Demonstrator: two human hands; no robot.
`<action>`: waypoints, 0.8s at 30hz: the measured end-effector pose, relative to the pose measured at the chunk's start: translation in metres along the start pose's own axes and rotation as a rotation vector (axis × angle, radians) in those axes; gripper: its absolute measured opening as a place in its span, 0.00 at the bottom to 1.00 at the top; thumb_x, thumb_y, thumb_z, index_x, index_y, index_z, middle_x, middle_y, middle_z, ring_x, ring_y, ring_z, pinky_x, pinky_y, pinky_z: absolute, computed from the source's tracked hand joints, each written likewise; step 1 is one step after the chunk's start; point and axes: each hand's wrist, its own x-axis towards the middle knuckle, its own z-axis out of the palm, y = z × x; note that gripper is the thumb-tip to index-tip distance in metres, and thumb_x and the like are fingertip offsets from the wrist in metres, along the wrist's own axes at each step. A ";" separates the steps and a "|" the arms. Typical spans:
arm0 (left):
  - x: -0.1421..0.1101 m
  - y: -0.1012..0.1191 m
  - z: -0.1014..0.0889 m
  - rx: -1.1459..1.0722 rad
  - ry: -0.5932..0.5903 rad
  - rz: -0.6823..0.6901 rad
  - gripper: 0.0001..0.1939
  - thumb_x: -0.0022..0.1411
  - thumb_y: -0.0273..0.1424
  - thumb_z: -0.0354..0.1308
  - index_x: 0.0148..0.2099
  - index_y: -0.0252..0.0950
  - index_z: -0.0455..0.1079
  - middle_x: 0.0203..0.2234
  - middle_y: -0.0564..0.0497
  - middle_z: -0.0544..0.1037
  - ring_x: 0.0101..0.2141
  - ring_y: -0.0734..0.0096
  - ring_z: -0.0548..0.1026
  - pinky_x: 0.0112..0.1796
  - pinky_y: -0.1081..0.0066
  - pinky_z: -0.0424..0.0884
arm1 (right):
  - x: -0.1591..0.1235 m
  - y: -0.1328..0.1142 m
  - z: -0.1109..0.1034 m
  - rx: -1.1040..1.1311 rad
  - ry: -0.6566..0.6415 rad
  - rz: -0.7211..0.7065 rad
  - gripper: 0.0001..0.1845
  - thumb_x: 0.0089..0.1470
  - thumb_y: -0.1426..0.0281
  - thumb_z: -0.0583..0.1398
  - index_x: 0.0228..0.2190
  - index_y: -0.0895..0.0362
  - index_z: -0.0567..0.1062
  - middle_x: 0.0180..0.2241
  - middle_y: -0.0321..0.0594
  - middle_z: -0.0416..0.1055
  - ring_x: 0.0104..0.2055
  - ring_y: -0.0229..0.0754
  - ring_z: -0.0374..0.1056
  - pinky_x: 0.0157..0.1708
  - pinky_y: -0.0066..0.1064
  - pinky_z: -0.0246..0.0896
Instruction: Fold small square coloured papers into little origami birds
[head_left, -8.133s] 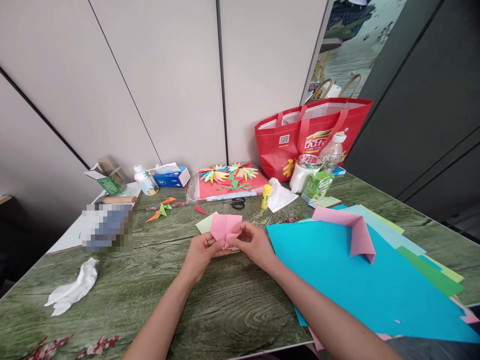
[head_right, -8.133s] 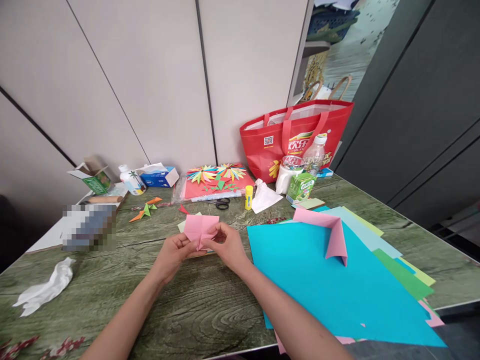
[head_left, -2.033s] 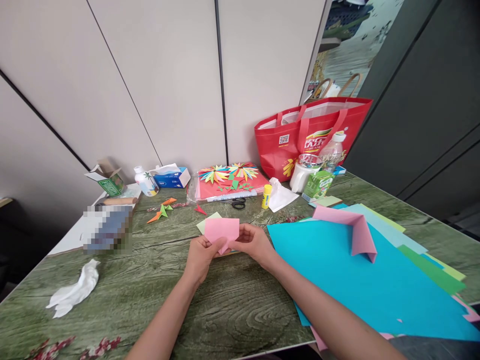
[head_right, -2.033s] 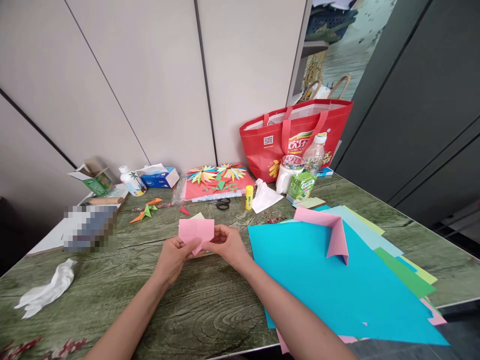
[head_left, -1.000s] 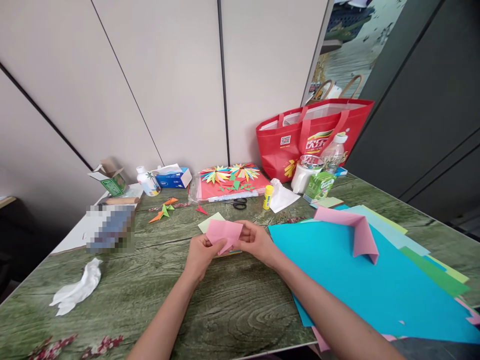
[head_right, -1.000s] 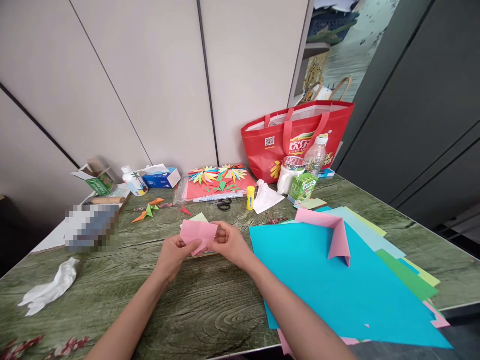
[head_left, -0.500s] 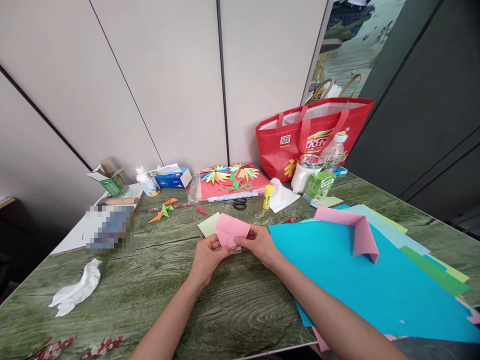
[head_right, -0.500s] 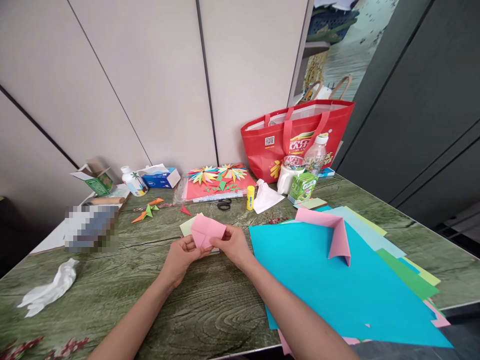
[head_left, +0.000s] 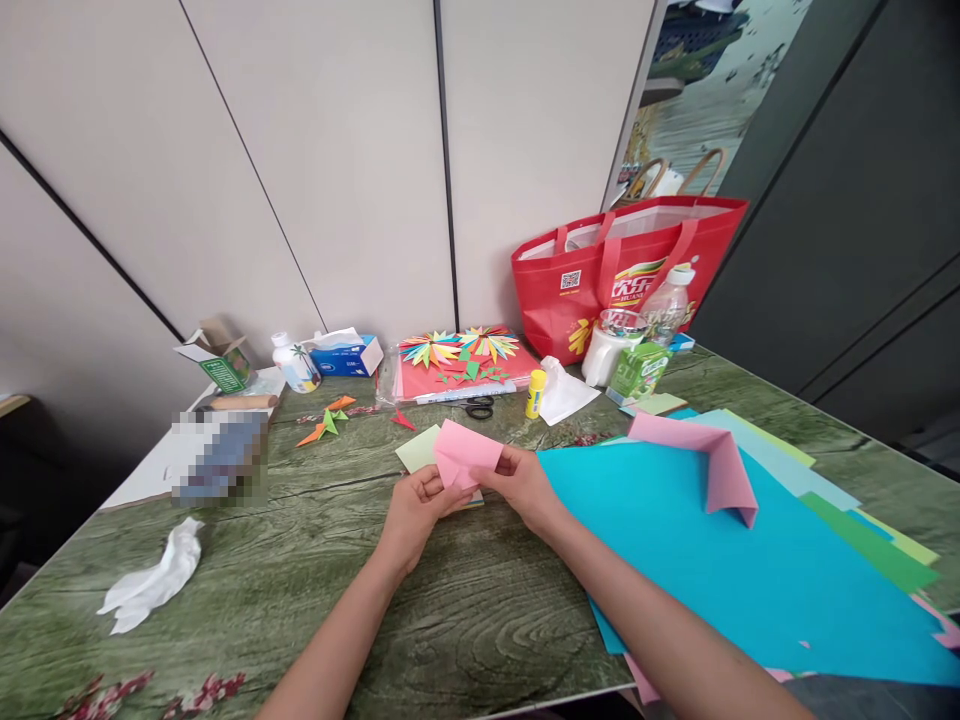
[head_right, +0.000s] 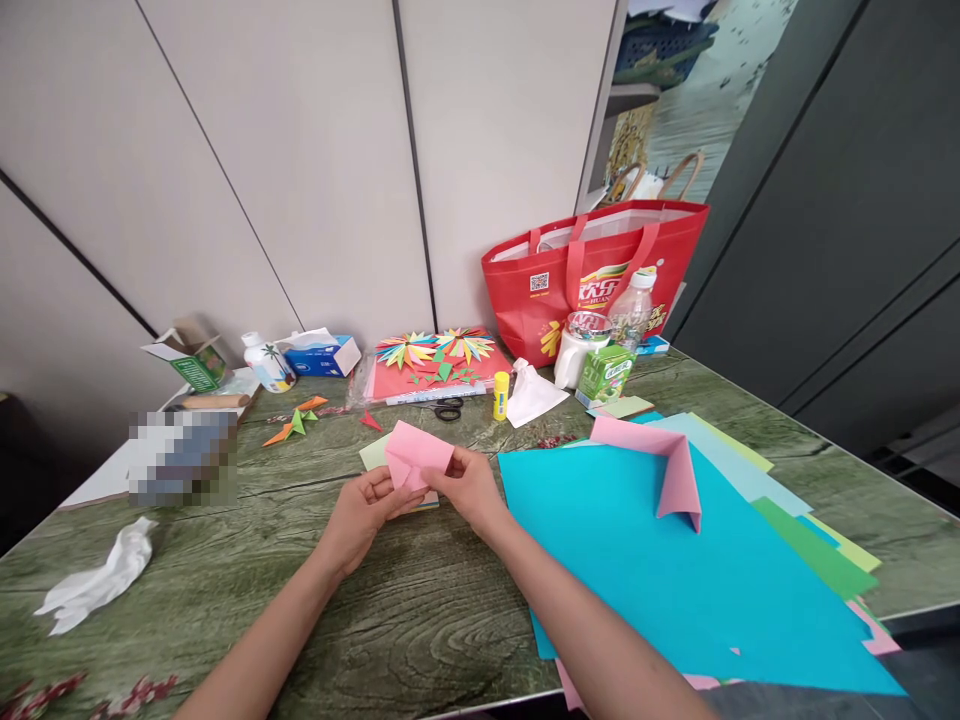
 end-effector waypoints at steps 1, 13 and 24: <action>0.000 0.000 -0.001 0.011 0.000 -0.004 0.19 0.45 0.30 0.64 0.42 0.30 0.69 0.33 0.43 0.78 0.34 0.63 0.76 0.42 0.63 0.69 | 0.000 0.000 -0.001 -0.024 0.007 -0.006 0.17 0.32 0.65 0.65 0.28 0.59 0.73 0.26 0.38 0.74 0.28 0.41 0.68 0.30 0.33 0.63; 0.001 0.003 0.000 -0.063 -0.013 0.004 0.17 0.46 0.32 0.62 0.39 0.29 0.72 0.37 0.43 0.77 0.36 0.62 0.75 0.40 0.64 0.70 | 0.000 0.005 -0.003 -0.162 0.037 -0.100 0.10 0.38 0.68 0.61 0.27 0.58 0.70 0.25 0.35 0.69 0.25 0.37 0.64 0.23 0.27 0.60; 0.005 0.008 -0.014 0.072 0.194 0.026 0.14 0.42 0.33 0.64 0.32 0.30 0.73 0.24 0.47 0.79 0.25 0.67 0.76 0.31 0.69 0.72 | 0.003 0.008 -0.006 -0.231 -0.074 -0.173 0.07 0.42 0.72 0.56 0.27 0.56 0.72 0.32 0.38 0.70 0.27 0.36 0.67 0.27 0.28 0.64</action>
